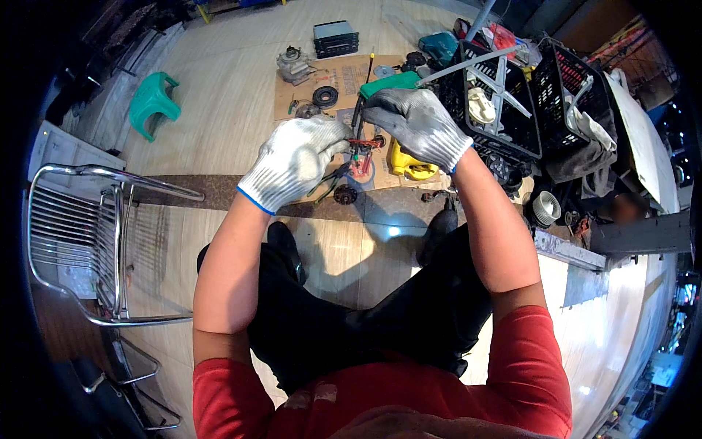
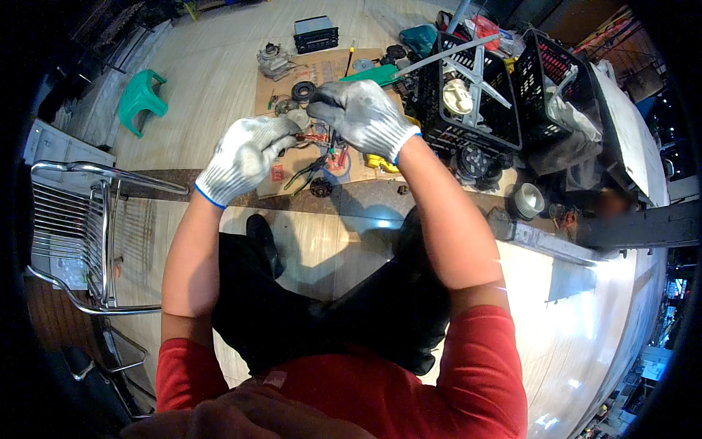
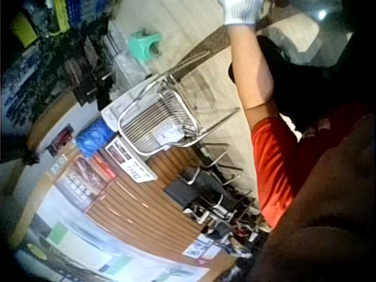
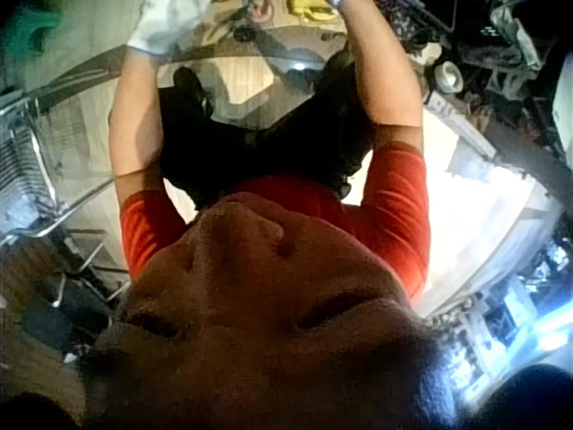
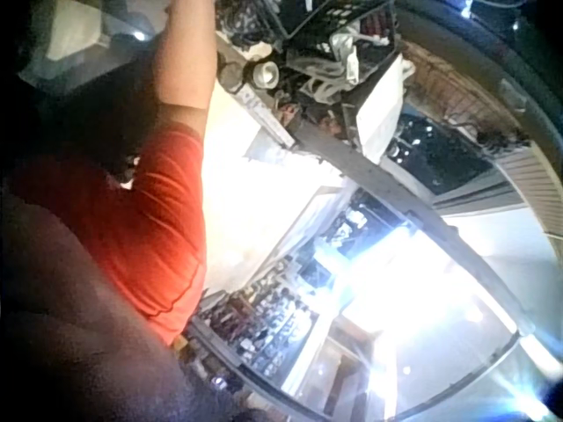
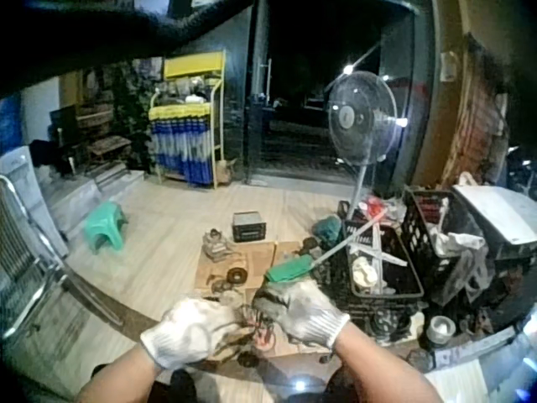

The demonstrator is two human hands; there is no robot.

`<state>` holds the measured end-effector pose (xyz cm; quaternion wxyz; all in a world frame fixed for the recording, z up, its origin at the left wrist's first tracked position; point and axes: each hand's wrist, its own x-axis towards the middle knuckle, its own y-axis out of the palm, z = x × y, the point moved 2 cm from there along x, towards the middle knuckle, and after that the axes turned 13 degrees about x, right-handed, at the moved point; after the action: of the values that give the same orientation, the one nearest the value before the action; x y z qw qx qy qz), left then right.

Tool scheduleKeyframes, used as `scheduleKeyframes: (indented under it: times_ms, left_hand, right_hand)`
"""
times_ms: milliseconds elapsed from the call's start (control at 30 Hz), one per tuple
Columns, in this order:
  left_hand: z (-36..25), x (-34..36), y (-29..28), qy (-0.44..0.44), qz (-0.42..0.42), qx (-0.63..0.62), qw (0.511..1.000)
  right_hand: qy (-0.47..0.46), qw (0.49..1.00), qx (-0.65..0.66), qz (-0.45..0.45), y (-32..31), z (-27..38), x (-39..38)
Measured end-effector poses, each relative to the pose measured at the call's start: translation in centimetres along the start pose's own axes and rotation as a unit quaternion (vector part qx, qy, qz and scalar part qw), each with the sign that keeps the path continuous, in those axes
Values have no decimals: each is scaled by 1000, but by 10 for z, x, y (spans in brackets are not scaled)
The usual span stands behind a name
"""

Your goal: The person works on an alternator component by hand, handling small wires and using a tool to manipulate the internal copper winding and metal housing.

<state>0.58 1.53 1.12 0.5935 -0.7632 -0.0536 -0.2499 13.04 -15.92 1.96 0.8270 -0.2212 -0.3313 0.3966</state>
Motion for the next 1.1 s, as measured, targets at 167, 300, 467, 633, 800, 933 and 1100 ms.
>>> scheduleKeyframes:
  times_ms: [167, 300, 467, 633, 800, 933, 1100]
  left_hand:
    - [-5, 2, -12, -149, 41, -132, 979]
    - [-6, 4, -20, -222, 73, -112, 966]
    - [6, 0, -12, -256, 0, -85, 963]
    - [8, 1, -11, -276, 9, -85, 957]
    - [12, -2, -10, -262, 31, -97, 960]
    - [7, 0, -13, -256, 72, -126, 956]
    - [10, -4, -13, -176, 70, -66, 980]
  right_hand:
    - [93, 989, 114, 12, 10, -9, 1]
    - [101, 987, 128, -11, 18, 6, -3]
    - [73, 990, 118, -6, 31, -2, -8]
    - [16, 999, -33, -36, 38, -4, -13]
    - [45, 988, -101, -112, 32, 12, -13]
    - [-21, 980, -173, -95, 25, 18, -14]
    - [-108, 954, -264, -89, 22, 1, -15]
